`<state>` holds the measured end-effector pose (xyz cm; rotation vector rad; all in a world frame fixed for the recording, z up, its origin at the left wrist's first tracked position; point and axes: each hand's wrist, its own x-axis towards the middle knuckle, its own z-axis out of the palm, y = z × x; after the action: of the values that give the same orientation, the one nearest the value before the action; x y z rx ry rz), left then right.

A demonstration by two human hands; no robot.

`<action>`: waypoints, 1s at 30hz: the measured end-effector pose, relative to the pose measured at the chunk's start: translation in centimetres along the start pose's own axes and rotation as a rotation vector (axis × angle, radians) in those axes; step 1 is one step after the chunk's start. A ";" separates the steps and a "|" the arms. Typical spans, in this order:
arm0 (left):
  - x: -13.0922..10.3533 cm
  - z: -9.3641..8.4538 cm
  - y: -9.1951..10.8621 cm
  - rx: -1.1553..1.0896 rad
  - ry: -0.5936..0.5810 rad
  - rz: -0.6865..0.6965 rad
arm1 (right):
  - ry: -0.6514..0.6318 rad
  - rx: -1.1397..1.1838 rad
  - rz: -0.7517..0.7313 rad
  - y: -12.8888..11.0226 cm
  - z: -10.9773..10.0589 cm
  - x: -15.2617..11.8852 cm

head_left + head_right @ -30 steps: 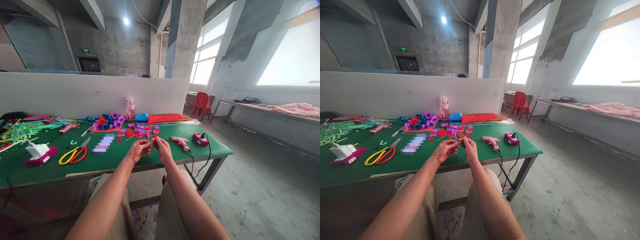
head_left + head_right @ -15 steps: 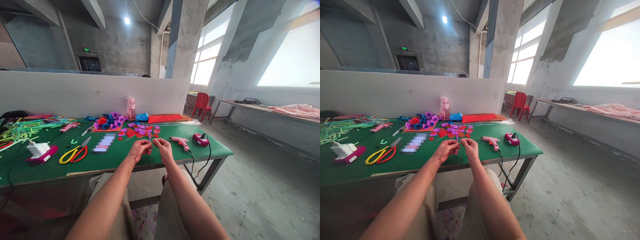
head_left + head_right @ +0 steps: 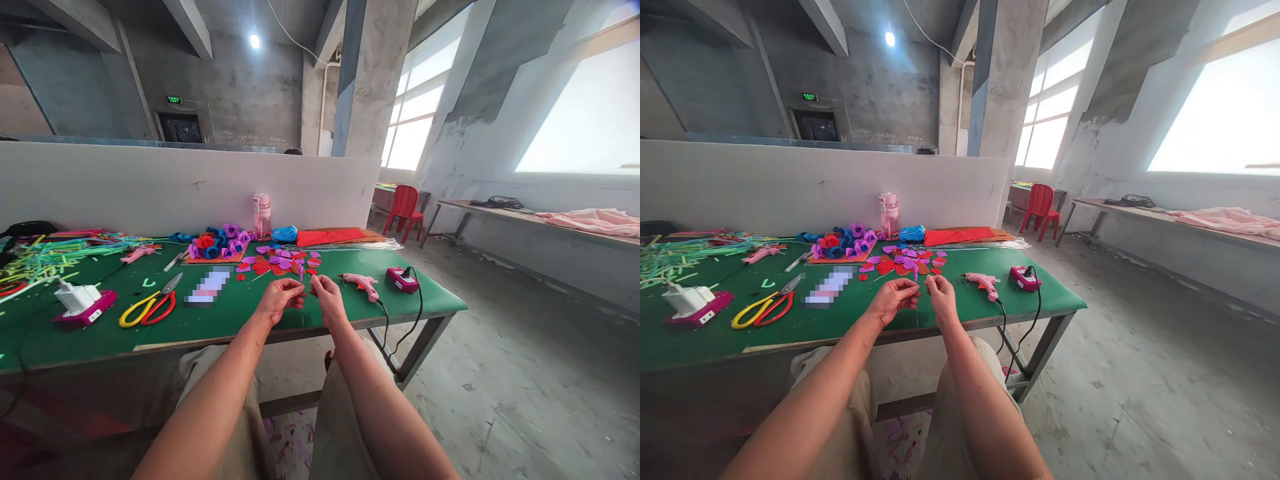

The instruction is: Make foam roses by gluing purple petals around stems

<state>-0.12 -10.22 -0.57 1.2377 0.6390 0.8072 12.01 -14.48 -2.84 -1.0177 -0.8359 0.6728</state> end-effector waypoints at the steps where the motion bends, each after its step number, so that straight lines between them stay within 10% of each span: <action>1: 0.0 0.0 0.0 0.001 0.000 0.000 | 0.014 -0.011 -0.014 0.0 0.0 0.1; 12: 0.4 -0.2 -0.1 -0.042 0.110 0.043 | -0.139 -0.009 -0.082 -1.8 0.1 -0.6; 22: 0.6 -1.3 0.4 -0.100 0.250 0.096 | -1.028 -0.231 0.258 -4.2 -1.7 -2.7; 30: 0.5 -1.1 0.3 -0.061 0.225 0.111 | -0.892 -0.207 0.149 -3.9 -1.0 -2.8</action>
<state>-0.72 -9.14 -0.47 1.1433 0.7260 1.0616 11.77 -18.64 -0.25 -0.9586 -1.6375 1.2204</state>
